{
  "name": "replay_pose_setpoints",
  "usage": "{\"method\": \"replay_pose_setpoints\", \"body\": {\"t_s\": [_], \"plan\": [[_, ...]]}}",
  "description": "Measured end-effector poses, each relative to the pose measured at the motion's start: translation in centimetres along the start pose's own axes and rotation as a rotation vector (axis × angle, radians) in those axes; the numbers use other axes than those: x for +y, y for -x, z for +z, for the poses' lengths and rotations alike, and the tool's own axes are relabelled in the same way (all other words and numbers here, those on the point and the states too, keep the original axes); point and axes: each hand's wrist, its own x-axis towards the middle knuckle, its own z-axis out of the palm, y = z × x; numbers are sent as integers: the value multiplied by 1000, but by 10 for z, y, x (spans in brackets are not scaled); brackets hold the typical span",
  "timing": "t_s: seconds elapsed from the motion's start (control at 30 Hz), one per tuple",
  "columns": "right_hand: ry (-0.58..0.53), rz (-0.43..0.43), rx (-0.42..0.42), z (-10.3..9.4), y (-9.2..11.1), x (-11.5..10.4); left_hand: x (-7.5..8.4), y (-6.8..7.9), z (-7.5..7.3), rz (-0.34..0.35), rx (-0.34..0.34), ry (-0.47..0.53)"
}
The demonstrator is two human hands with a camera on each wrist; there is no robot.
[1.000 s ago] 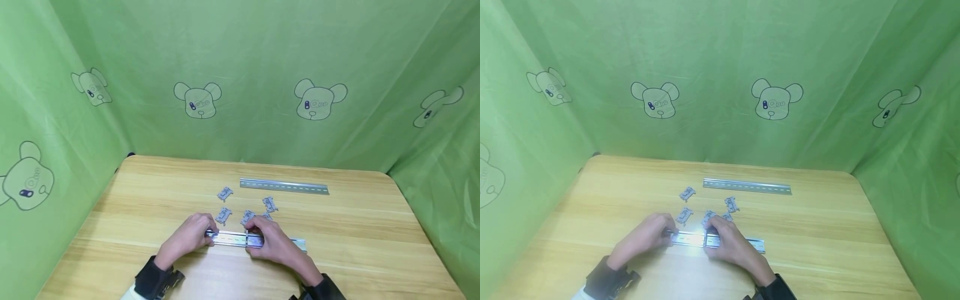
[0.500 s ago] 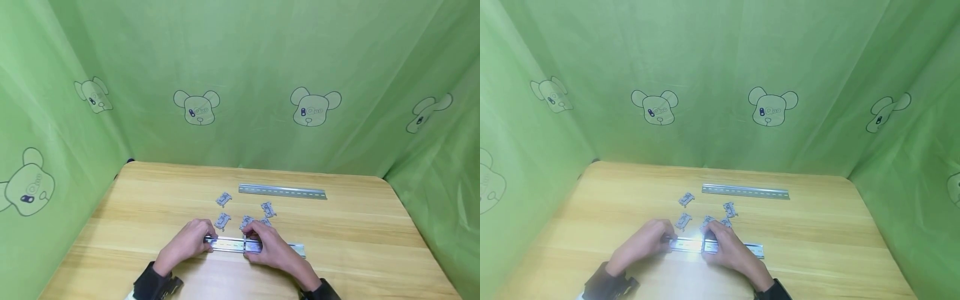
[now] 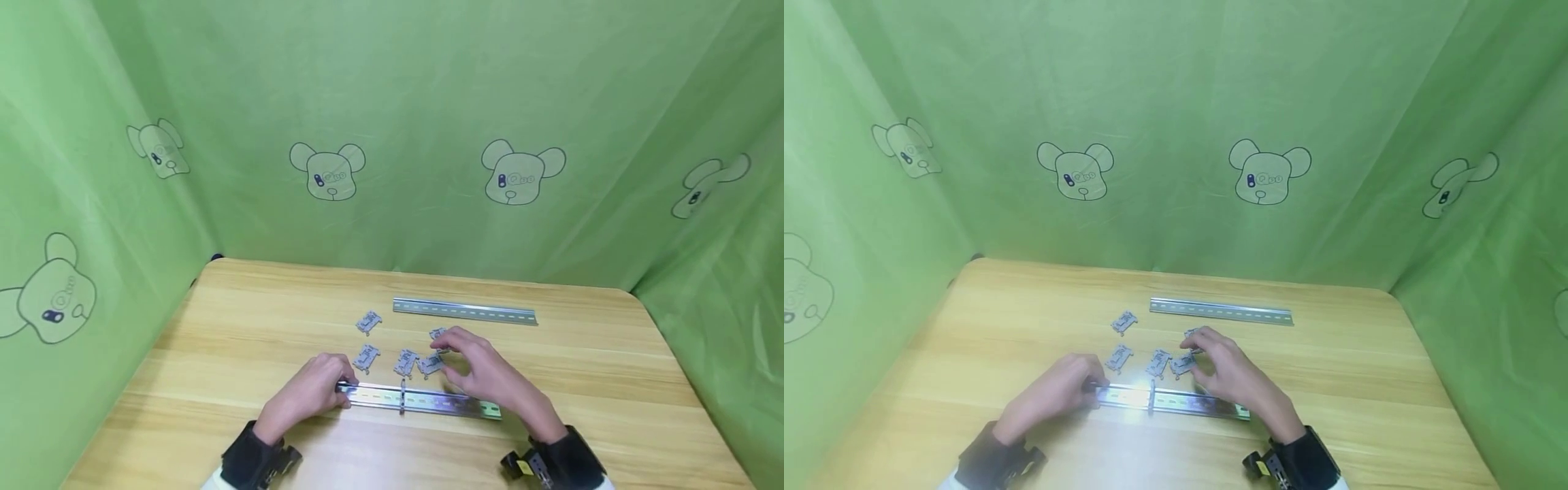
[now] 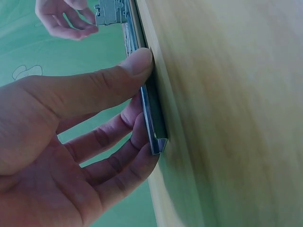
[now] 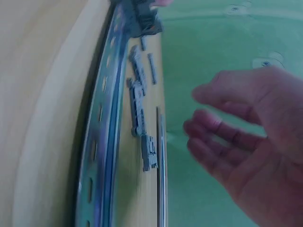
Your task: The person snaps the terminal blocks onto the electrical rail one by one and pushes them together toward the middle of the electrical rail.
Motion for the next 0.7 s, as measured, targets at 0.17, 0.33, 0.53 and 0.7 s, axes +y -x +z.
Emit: {"method": "replay_pose_setpoints", "body": {"t_s": [0.17,0.33,0.53,0.7], "plan": [[150,188,22,12,-5,-8,0,1,-1,-15,0,2],[240,324,61,32,-8,-17,1,1,-1,-29,-4,17],[364,343,91,43,-15,-24,2,1,-3,-40,-11,14],[431,330,103,47,-18,-27,2,1,-2,-25,-1,13]]}}
